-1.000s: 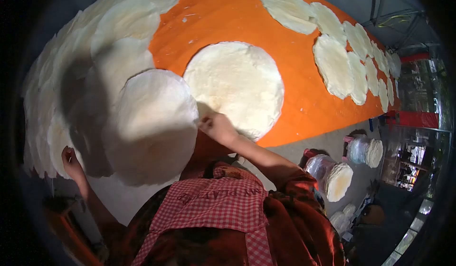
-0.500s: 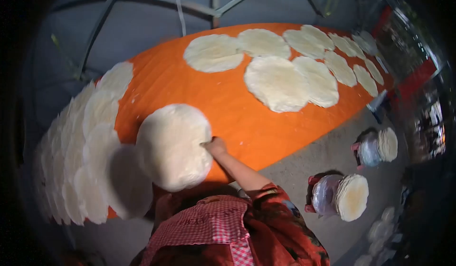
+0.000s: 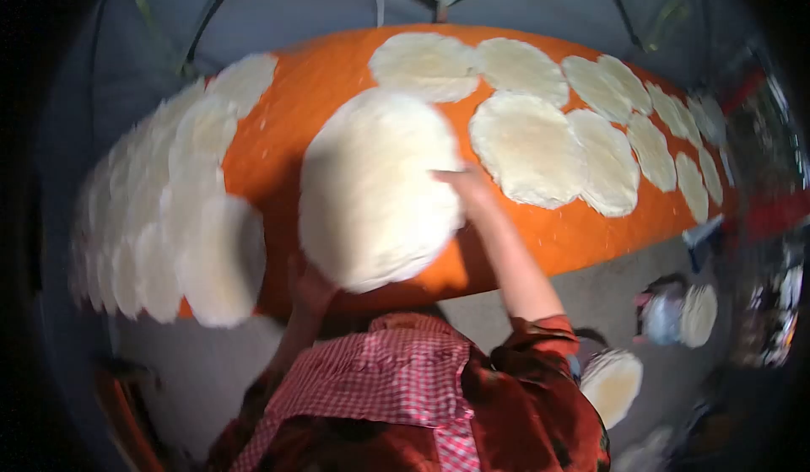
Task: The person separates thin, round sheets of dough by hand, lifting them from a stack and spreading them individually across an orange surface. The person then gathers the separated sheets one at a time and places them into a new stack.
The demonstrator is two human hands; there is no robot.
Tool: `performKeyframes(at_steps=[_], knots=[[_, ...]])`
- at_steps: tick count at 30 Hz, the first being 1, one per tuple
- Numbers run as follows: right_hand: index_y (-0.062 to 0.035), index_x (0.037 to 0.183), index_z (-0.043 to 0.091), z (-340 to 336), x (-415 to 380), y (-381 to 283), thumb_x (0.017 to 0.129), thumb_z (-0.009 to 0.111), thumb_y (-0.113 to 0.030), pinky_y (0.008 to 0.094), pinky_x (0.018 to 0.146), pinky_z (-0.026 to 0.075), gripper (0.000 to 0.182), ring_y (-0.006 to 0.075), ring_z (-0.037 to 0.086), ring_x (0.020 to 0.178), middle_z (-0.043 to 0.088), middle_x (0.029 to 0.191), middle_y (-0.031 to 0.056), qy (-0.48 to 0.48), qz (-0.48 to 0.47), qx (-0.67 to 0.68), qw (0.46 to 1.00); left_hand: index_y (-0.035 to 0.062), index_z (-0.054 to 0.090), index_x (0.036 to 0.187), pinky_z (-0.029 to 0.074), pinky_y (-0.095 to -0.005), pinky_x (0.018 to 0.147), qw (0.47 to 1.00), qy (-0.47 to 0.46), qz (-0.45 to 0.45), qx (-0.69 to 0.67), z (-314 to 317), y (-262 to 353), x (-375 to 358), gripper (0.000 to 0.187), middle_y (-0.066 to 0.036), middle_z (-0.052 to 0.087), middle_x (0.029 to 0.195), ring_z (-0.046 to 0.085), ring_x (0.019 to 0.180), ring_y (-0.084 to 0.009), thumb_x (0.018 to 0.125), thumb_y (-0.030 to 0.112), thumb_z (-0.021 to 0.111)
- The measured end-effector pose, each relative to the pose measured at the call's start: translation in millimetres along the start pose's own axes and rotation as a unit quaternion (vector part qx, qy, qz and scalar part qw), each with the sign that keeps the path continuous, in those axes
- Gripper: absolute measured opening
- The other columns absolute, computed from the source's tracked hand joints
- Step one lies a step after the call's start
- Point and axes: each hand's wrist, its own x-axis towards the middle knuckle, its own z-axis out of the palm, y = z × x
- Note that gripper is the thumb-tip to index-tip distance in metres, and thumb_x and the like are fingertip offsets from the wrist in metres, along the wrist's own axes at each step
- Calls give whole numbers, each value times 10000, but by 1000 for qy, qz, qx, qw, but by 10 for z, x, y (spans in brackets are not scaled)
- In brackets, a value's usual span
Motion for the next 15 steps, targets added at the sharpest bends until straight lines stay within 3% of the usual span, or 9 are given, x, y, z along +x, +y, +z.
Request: performKeyframes(at_steps=[1, 2, 3, 5, 7, 9, 15], knots=[[72, 1182, 510, -346, 88, 177, 734, 719, -111, 385, 817, 518, 527, 270, 637, 906, 632, 1052, 155, 61, -46, -128, 989, 182, 321, 1402, 244, -546, 1069, 999, -19, -15, 43, -54, -86, 99, 619, -82, 344, 1437, 327, 1311, -318, 904, 542, 399], [60, 1188, 511, -648, 82, 376, 747, 720, -142, 377, 820, 515, 528, 267, 629, 933, 626, 1070, 154, 156, -100, -348, 919, 184, 284, 1416, 252, -564, 1057, 995, -33, -34, 87, -101, -172, 199, 615, -88, 316, 1449, 319, 1314, -318, 913, 519, 401], [47, 1194, 511, -784, 41, 519, 760, 722, -173, 369, 823, 512, 530, 265, 622, 960, 620, 1089, 154, 231, -163, -544, 790, 187, 247, 1430, 261, -582, 1044, 988, -50, -55, 134, -132, -246, 330, 614, -94, 289, 1462, 312, 1318, -317, 922, 495, 404], [-4, 1218, 513, -230, -325, 451, 770, 724, -224, 361, 908, 469, 542, 291, 577, 1068, 585, 1167, 167, 62, -60, -353, 932, 190, 191, 1448, 298, -582, 1028, 975, -88, -56, 198, -37, -419, 517, 616, -97, 282, 1457, 325, 1303, -309, 932, 418, 438], [-40, 1230, 511, 142, -474, 774, 771, 725, -269, 351, 996, 397, 556, 302, 496, 1178, 524, 1259, 166, -99, -154, -431, 884, 190, 189, 1449, 330, -556, 1022, 966, -102, -76, 227, 104, -427, 620, 628, -92, 325, 1425, 366, 1276, -292, 920, 330, 496], [-18, 1226, 503, 444, -490, 978, 789, 709, -199, 339, 1032, 347, 516, 250, 447, 1211, 480, 1312, 149, -124, -212, -493, 835, 187, 204, 1442, 408, -493, 970, 959, -70, -80, 264, 39, -367, 756, 619, -79, 414, 1357, 451, 1207, -253, 915, 242, 522], [-19, 1210, 511, 250, -258, 1364, 797, 700, -170, 312, 1032, 343, 478, 257, 450, 1220, 494, 1301, 134, -113, -106, -375, 914, 176, 248, 1405, 464, -452, 904, 939, 3, -103, 329, -13, -302, 925, 563, -67, 479, 1289, 509, 1143, -226, 916, 169, 527]])
